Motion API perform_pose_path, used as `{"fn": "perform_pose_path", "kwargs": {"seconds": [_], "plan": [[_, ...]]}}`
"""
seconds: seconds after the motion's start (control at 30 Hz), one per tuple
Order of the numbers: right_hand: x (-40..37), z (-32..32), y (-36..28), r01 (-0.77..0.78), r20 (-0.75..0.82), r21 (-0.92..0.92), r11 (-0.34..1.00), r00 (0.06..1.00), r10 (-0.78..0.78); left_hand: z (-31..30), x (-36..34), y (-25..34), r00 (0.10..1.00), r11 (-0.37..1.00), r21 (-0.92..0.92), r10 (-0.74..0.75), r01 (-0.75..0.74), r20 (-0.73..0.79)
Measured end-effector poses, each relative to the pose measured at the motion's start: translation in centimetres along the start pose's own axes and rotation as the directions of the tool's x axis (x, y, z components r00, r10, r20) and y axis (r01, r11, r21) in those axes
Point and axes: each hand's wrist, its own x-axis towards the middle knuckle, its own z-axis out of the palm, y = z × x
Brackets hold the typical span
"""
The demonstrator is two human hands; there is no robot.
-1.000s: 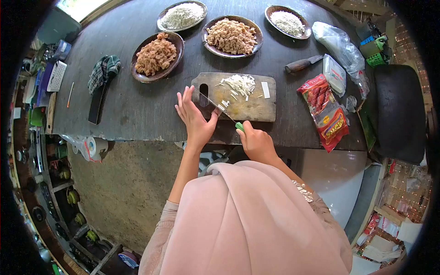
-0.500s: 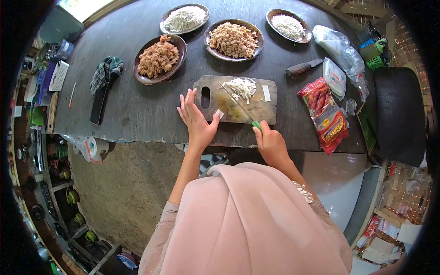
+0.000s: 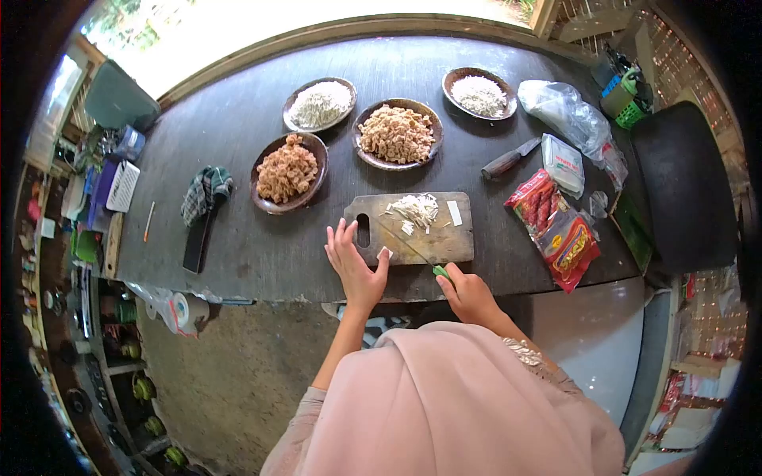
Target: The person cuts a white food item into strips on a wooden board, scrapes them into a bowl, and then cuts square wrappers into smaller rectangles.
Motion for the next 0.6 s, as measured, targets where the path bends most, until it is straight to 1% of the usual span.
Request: {"fn": "perform_pose_path", "kwargs": {"seconds": [0.03,0.1,0.17,0.23,0.3,0.37,0.43,0.6], "plan": [[0.2,0.0,-0.1,0.003,-0.017,0.006,1.0,1.0,-0.003,0.0,0.2,0.2,1.0,1.0,0.001,0.018,-0.018,0.0],[0.3,-0.1,-0.2,0.012,0.074,-0.049,0.999,0.997,-0.009,-0.1,0.0,0.3,1.0,0.999,0.041,0.018,-0.018,0.004],[0.6,-0.3,-0.2,0.006,0.097,-0.049,0.999,0.995,-0.001,-0.1,-0.1,0.0,1.0,1.0,0.011,0.009,-0.009,0.003],[1.1,-0.6,-0.3,0.008,0.124,-0.054,0.999,0.992,-0.001,-0.2,-0.2,0.3,0.999,0.999,0.052,0.001,0.001,-0.036],[1.1,-0.8,-0.6,-0.022,0.164,-0.036,0.999,0.986,0.028,-0.3,-0.2,0.8,0.997,1.0,0.02,-0.015,0.017,-0.075],[1.2,-1.0,-0.8,-0.019,0.156,-0.017,1.0,0.987,0.021,-0.4,-0.3,0.6,0.994,0.999,-0.011,-0.032,0.031,-0.104],[1.1,-0.9,-0.9,-0.022,0.149,0.003,1.0,0.989,0.021,-0.4,-0.5,0.1,0.987,0.987,-0.158,-0.033,0.008,-0.159],[0.9,-0.7,-0.8,-0.005,0.115,-0.015,1.0,0.993,0.007,-0.8,-0.6,-0.3,0.992,0.991,-0.134,-0.036,0.02,-0.118]]}}
